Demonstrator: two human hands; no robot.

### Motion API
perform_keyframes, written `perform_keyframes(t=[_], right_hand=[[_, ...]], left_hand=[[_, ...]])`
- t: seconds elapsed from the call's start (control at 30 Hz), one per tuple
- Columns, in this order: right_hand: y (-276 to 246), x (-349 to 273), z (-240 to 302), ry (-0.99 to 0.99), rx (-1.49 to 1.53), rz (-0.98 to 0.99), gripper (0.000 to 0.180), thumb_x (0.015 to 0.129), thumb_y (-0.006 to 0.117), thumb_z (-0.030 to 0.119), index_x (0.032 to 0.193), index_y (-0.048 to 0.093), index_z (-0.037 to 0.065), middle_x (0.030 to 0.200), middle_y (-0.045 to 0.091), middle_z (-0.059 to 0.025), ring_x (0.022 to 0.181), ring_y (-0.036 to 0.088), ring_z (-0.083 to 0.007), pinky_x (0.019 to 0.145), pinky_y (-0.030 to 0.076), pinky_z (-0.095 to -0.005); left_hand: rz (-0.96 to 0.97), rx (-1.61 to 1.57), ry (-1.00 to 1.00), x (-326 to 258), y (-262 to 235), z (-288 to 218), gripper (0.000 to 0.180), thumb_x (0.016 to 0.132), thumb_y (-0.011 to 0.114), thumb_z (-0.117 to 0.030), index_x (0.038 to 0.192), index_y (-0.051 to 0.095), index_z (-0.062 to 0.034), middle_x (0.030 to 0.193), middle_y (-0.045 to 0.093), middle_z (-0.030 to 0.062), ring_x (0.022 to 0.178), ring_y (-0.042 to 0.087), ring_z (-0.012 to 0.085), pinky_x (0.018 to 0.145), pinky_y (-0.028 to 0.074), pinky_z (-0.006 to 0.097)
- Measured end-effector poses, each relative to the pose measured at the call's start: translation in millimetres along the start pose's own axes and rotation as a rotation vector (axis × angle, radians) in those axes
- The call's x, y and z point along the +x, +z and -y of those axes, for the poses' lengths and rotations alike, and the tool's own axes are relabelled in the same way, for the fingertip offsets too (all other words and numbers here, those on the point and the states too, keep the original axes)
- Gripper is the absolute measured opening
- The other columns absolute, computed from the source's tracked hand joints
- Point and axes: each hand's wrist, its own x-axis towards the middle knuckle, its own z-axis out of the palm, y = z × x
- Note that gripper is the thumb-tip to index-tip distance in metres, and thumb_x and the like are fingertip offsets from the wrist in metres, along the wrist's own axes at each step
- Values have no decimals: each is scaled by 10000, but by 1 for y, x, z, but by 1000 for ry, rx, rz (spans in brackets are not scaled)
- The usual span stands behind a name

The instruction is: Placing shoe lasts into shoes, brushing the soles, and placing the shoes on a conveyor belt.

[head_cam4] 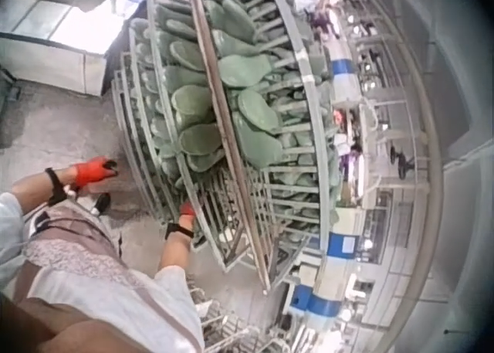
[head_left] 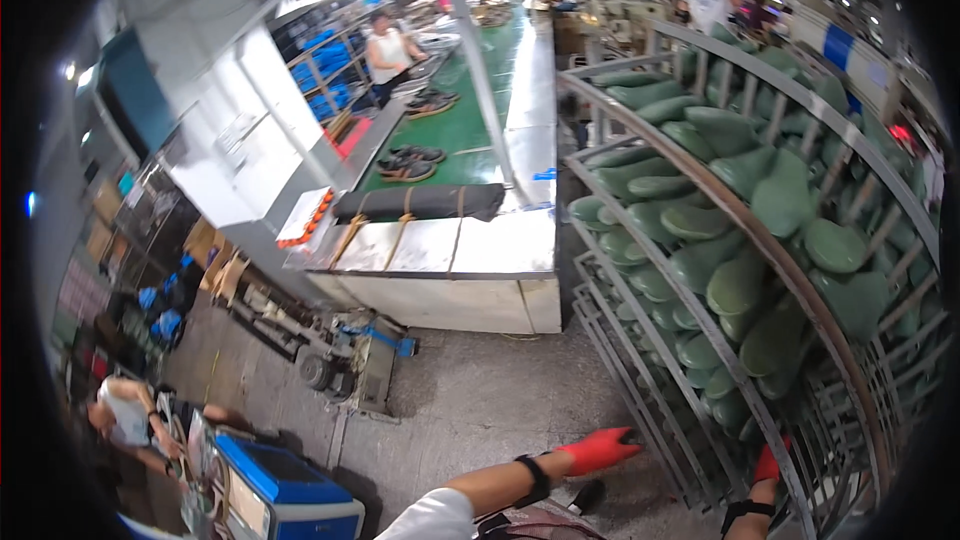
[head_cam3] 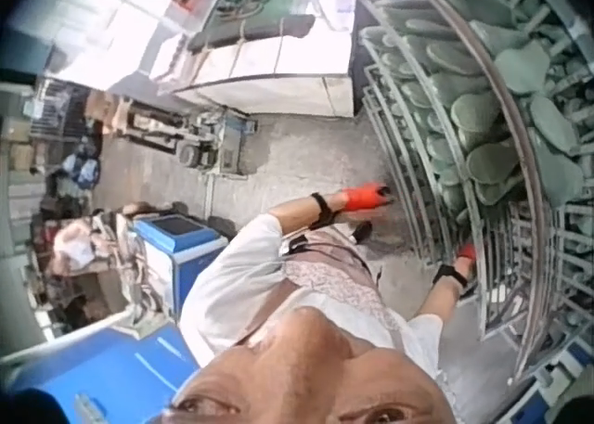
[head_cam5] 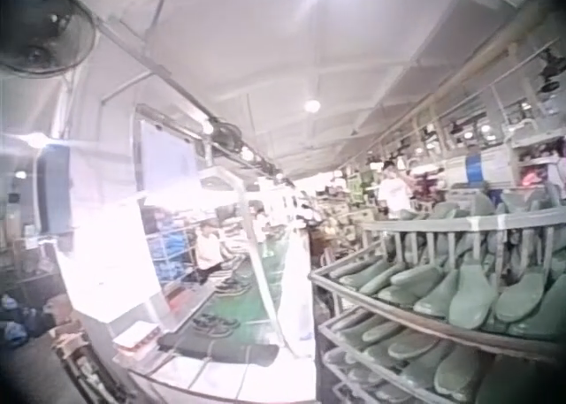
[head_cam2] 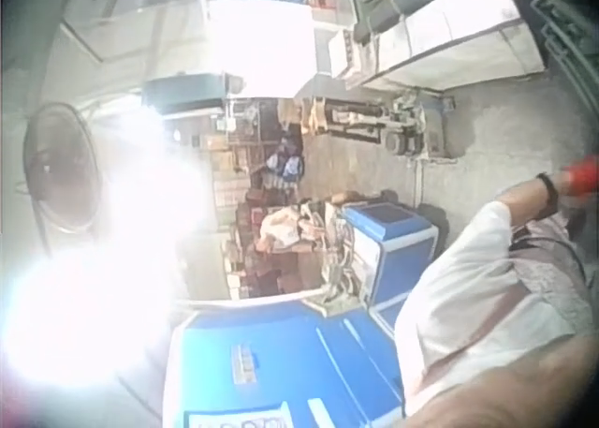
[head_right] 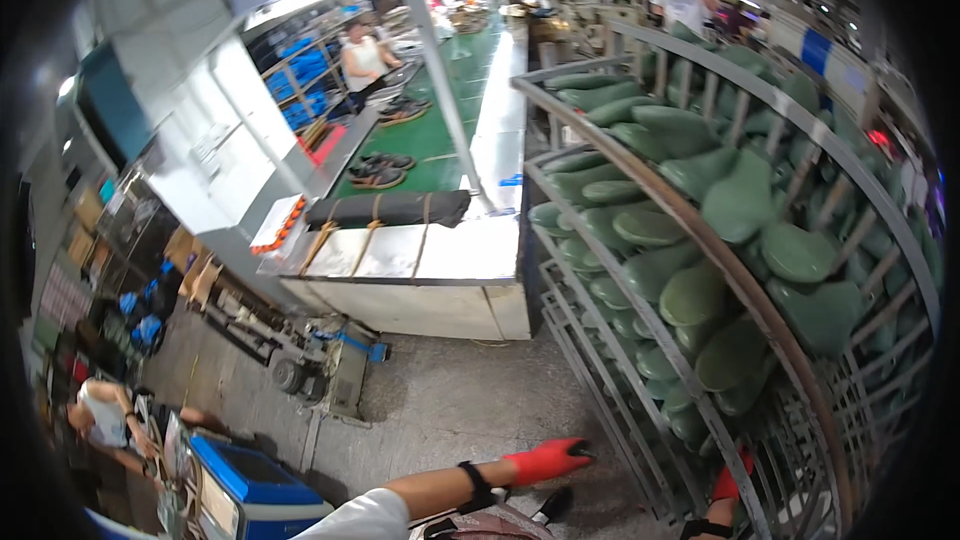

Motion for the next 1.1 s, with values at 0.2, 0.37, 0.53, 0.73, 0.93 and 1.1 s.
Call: perform_keyframes(t=[0.2, 0.37, 0.53, 0.73, 0.93, 1.1], right_hand=[[189, -57, 263, -12, -657, -28, 492, 939, 663, 232, 1334, 551, -40, 1311, 609, -212, 1213, 575, -374, 1042, 451, -452], [318, -176, 388, 25, -63, 571, 438, 908, 666, 127, 1303, 578, -43, 1208, 665, -204, 1130, 632, -337, 995, 489, -415], [448, -309, 572, 382, 438, 1328, 296, 954, 588, 69, 1241, 613, 1, 975, 681, -92, 776, 642, -160, 705, 538, -291], [586, -463, 652, 369, 316, 1673, 310, 967, 597, 129, 1257, 595, 19, 939, 673, -76, 717, 631, -154, 645, 524, -286], [652, -644, 775, -396, 121, 2066, 397, 902, 678, 104, 1285, 611, 19, 1028, 704, -74, 832, 666, -143, 734, 537, -276], [689, -830, 885, -944, 272, 2261, 723, 781, 812, 217, 1404, 510, 8, 1155, 693, -145, 1085, 671, -280, 957, 516, -375]], left_hand=[[-852, -75, -529, -250, -43, 201, 610, 928, 628, -470, 1358, 580, -41, 1135, 715, 204, 1029, 692, 327, 886, 536, 406], [-1159, -724, -531, -407, 15, 344, 284, 998, 498, -191, 1139, 693, -41, 1020, 729, 86, 899, 678, 186, 726, 538, 323], [-1284, -37, -506, -518, 72, 399, 302, 947, 540, -262, 997, 728, -31, 901, 720, 194, 828, 689, 305, 741, 530, 397], [-1728, -1089, -626, -635, 45, 344, 235, 885, 721, -296, 892, 695, -62, 754, 644, 38, 718, 583, 142, 647, 470, 316], [-2080, -1019, -609, -730, 14, 347, 385, 864, 756, -251, 1174, 659, -44, 878, 668, 53, 788, 603, 152, 700, 497, 314], [-2375, -1068, -587, -803, -27, 387, 595, 835, 805, -205, 1343, 548, -31, 1058, 663, 92, 910, 610, 159, 750, 510, 318]])
